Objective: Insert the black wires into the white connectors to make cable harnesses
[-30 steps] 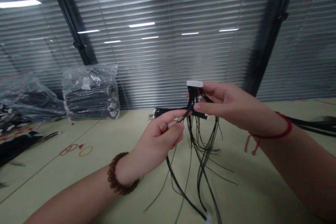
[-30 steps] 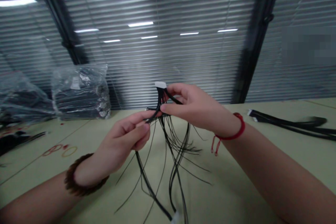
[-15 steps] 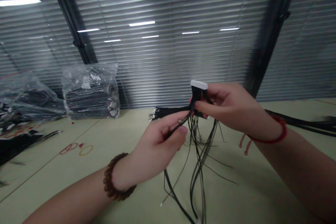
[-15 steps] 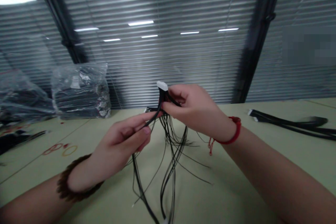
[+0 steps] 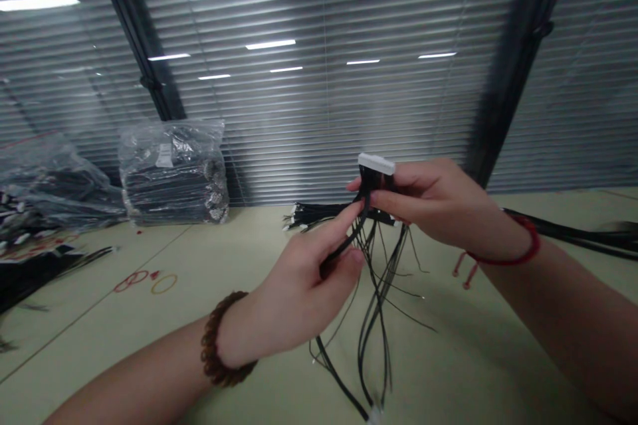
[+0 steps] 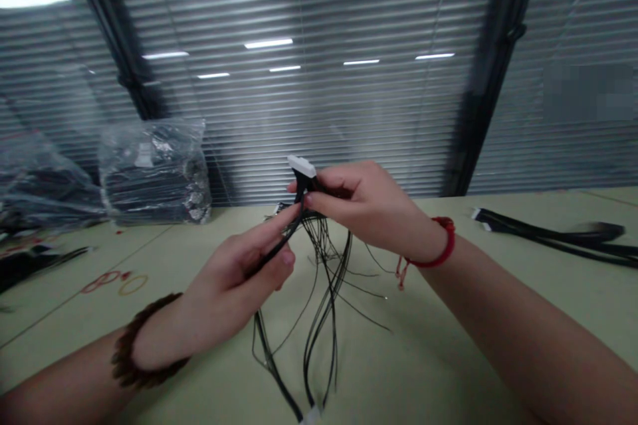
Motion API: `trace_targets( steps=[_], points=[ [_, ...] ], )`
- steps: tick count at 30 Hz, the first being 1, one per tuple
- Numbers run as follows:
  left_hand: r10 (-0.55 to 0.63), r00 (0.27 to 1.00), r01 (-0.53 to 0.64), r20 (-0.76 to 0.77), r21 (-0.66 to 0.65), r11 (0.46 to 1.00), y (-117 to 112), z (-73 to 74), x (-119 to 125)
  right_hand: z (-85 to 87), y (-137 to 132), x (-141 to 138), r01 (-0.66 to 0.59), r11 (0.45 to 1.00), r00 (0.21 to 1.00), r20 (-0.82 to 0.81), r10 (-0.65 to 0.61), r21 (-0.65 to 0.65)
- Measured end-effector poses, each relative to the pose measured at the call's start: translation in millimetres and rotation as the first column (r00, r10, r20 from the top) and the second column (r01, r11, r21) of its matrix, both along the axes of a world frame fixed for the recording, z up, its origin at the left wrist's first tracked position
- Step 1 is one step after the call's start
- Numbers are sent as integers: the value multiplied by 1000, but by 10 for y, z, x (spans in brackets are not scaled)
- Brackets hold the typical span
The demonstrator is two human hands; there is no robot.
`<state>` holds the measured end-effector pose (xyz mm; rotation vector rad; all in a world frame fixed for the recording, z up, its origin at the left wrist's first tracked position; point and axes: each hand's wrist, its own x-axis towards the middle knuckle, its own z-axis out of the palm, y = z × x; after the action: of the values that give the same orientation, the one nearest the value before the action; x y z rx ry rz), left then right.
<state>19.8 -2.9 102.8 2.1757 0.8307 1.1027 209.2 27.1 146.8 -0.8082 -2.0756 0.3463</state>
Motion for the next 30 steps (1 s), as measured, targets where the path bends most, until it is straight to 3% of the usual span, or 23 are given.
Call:
trace_targets(
  steps=[4, 8, 12, 16, 20, 22, 27, 30],
  points=[
    [-48, 998, 47, -30, -13, 999, -23, 11, 23, 18, -2, 5, -71, 997, 997, 31, 72, -37],
    [-139, 990, 138, 8, -197, 971, -11, -10, 44, 2, 38, 5, -126, 980, 992, -9, 126, -153],
    [-136, 975, 186, 176, -311, 932, 81, -31, 57, -29, 86, -3, -100, 971, 995, -50, 92, -216],
    [-117, 910, 283, 397, -391, 876, 251, 5, 40, -39, 121, -7, -58, 969, 994, -105, 34, -242],
    [-94, 846, 288, 525, -300, 909, 427, 25, -24, -40, 178, 25, -14, 962, 986, -165, -32, -273],
    [-101, 851, 265, 516, -254, 930, 500, 12, -69, -43, 227, 59, 9, 957, 981, -181, -64, -289],
    [-118, 967, 125, 224, -19, 992, 620, -14, -143, -68, 386, 164, 1, 942, 984, -166, -61, -336],
    [-76, 950, 126, 301, -151, 981, 639, 14, -133, -91, 457, 207, -22, 938, 986, -161, -37, -346]
  ],
)
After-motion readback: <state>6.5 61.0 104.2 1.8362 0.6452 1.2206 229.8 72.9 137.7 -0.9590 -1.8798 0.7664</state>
